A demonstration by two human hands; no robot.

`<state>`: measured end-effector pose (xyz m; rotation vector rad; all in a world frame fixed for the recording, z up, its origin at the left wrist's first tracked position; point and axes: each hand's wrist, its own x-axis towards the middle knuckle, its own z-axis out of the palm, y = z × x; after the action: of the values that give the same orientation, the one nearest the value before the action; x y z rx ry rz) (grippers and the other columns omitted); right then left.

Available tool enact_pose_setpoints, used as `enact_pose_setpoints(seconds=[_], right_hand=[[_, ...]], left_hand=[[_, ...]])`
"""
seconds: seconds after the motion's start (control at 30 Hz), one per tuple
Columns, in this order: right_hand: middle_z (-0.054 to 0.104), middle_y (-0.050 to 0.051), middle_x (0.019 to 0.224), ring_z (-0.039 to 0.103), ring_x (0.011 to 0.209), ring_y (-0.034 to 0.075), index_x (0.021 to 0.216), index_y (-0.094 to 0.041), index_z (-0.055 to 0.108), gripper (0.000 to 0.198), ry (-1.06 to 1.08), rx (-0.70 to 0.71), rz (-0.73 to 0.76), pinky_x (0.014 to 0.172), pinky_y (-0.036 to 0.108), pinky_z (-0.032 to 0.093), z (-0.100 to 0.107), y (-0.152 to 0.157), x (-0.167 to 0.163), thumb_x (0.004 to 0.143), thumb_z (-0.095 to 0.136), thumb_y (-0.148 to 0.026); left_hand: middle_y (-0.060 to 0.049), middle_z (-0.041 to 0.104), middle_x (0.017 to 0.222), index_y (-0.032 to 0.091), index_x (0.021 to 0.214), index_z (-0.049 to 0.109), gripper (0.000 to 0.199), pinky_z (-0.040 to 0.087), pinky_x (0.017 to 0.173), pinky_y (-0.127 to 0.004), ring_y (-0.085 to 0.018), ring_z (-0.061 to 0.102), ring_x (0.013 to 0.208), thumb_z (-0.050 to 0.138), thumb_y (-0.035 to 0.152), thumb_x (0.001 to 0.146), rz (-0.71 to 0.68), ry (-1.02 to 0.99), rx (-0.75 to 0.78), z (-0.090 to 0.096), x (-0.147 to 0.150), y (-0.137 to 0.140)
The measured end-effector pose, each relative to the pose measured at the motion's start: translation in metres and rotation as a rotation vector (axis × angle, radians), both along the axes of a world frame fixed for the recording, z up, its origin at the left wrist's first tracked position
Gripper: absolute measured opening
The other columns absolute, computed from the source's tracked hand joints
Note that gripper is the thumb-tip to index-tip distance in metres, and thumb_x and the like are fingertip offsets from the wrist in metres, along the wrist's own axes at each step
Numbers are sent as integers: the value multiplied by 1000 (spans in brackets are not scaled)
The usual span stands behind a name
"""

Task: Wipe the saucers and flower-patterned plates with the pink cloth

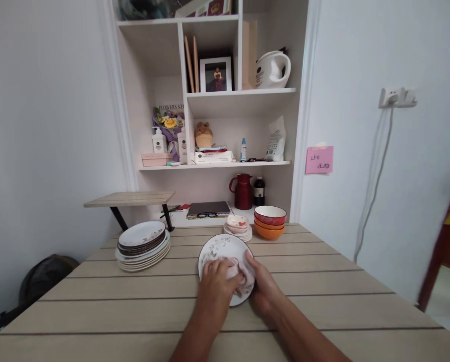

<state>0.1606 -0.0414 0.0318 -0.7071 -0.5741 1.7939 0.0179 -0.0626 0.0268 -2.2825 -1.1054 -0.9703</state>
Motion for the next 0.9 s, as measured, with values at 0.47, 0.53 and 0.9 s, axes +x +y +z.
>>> enact_pose_setpoints(seconds=[0.47,0.53,0.9], right_hand=[[77,16,95,71,93,28,118,-8,63,57,10,-34,29,92,40,49,-1,-5,-14,79,64,-50],[77,15,93,70,93,30,121,-8,61,60,36,-64,-43,91,42,49,-2,0,-7,78,65,-51],[77,16,86,71,82,29,109,-8,66,49,39,-76,-76,82,41,52,-1,1,-3,83,59,-49]], left_hand=[[-6,66,108,29,107,69,26,46,86,-43,-25,58,98,65,18,84,396,-129,17,12,-18,3],[-5,66,109,29,105,70,25,48,83,-40,-24,58,98,64,17,84,339,-110,0,9,-14,3],[-4,63,113,29,114,65,31,49,89,-39,-21,57,107,60,16,86,63,-101,-8,1,-1,-2]])
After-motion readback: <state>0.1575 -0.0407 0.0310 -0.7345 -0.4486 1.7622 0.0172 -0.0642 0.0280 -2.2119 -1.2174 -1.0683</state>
